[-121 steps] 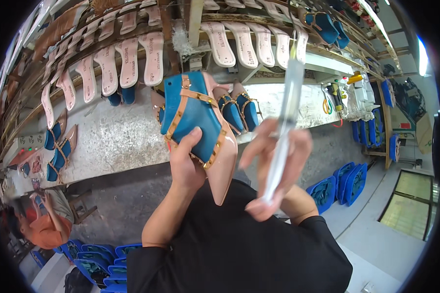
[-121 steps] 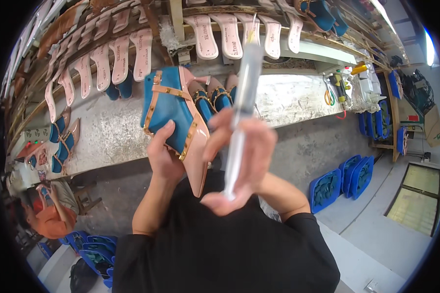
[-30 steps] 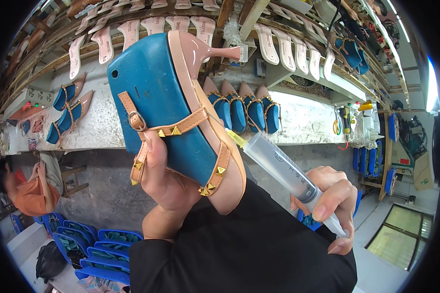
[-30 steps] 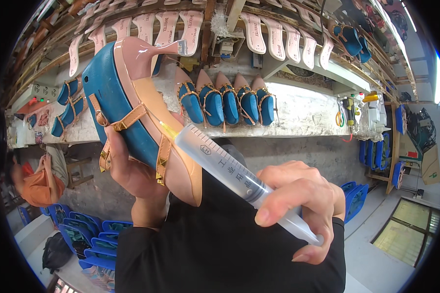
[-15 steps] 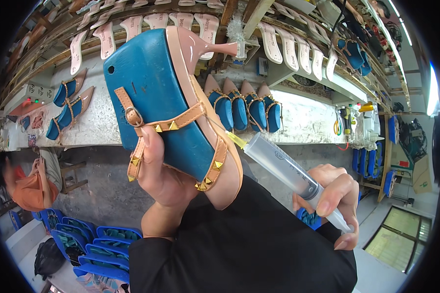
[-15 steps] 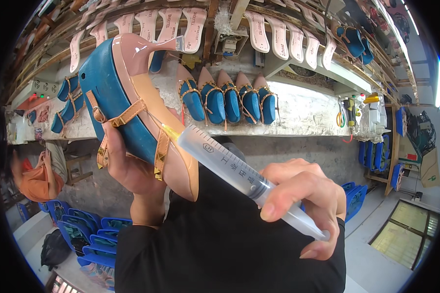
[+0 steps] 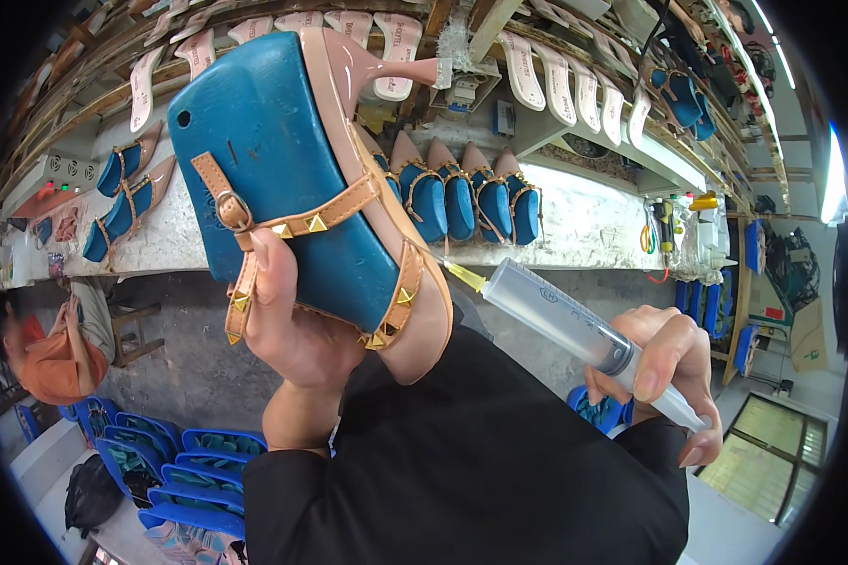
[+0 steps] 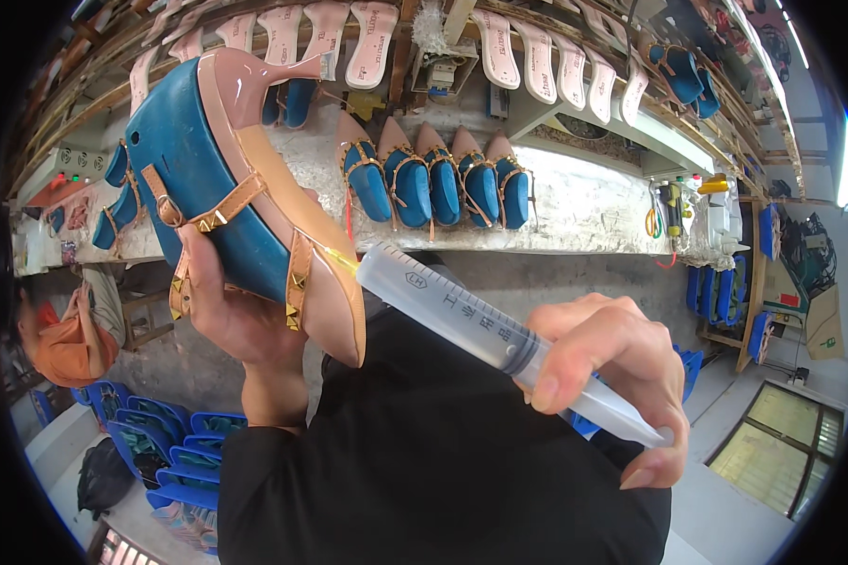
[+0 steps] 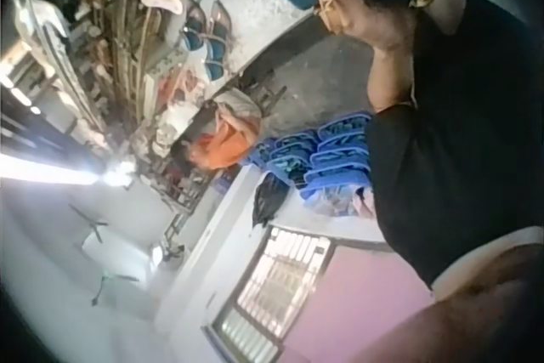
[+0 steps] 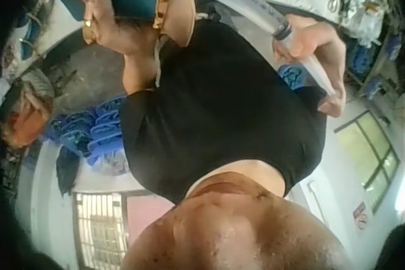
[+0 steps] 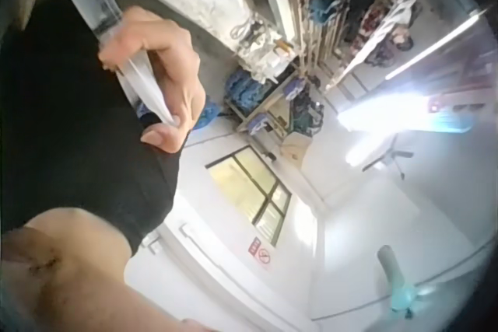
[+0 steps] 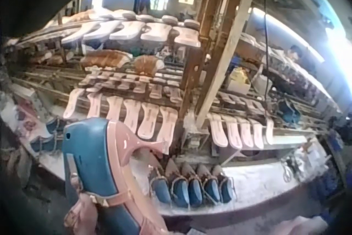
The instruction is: The person applies glue along the edges of high-heeled shoes using a syringe, setting them onto the workbench and picking up additional shoes to glue.
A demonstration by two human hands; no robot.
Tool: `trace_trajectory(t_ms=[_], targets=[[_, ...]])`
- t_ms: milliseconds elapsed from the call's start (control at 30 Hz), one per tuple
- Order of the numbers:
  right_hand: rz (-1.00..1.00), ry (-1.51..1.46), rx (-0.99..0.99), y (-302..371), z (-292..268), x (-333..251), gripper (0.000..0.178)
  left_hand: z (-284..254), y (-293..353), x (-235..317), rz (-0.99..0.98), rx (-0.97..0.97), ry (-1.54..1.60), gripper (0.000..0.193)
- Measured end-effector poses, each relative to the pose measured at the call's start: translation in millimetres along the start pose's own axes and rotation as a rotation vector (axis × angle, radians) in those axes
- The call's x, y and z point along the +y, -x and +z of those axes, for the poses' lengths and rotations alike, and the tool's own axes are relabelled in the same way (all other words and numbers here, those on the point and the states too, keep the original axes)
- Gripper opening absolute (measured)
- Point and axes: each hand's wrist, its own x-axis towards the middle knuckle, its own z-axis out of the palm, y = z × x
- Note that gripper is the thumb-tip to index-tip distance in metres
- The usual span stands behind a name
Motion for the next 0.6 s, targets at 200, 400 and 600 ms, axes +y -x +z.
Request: trace_trajectory(t_ms=[200, 400, 600], targets=[[0.019, 0.025, -0.004, 0.1, 1.6, -1.6, 0.066, 2.0, 0.5, 1.6, -0.002, 0.019, 0.165, 0.056], [0.019, 0.007, -0.037, -2.9, 1.2, 1.1, 0.065, 0.3, -4.7, 2.5, 0.023, 0.014, 0.132, 0.059], [0.017, -0.012, -0.045, -1.6, -1.4, 5.4, 0.065, 1.5, -6.9, 3.3, 0.035, 0.030, 0.149, 0.061]])
